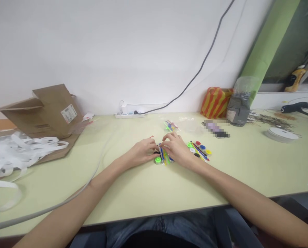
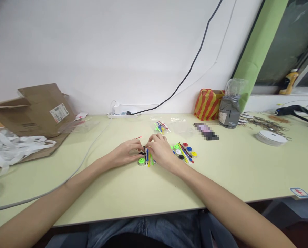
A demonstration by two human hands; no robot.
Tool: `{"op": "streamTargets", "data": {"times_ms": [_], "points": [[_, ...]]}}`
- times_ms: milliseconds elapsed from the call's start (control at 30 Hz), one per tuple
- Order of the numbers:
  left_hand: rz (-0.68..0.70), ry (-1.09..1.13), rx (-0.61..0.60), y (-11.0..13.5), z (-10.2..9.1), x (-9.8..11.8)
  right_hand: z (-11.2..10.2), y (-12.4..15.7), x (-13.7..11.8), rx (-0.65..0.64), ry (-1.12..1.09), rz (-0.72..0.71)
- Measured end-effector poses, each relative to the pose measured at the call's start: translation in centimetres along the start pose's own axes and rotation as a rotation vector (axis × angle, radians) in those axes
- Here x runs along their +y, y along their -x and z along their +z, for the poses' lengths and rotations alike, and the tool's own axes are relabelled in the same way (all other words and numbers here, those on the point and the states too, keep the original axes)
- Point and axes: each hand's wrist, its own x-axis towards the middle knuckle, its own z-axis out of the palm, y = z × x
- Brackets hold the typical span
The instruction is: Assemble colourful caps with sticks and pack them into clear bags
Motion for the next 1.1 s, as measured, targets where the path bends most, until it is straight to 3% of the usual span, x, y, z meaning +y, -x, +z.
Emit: {"op": "streamTargets", "data": {"times_ms": [200,633,1100], "points": [[-0.014,-0.005,-0.018,0.2,0.1,-0.7,0.3,-0.1,0.3,-0.073,0.073,-0.047],[-0.061,-0.042,-0.066,0.1,0.1,-0.8,-0.6,-0.6,-0.5,-0.212,0.077,0.013],[-0.123,-0.089,0.016,-0.1,0.4,-0.5,0.3,-1.5,0.2,-0.175,0.126,-0.145]]}}
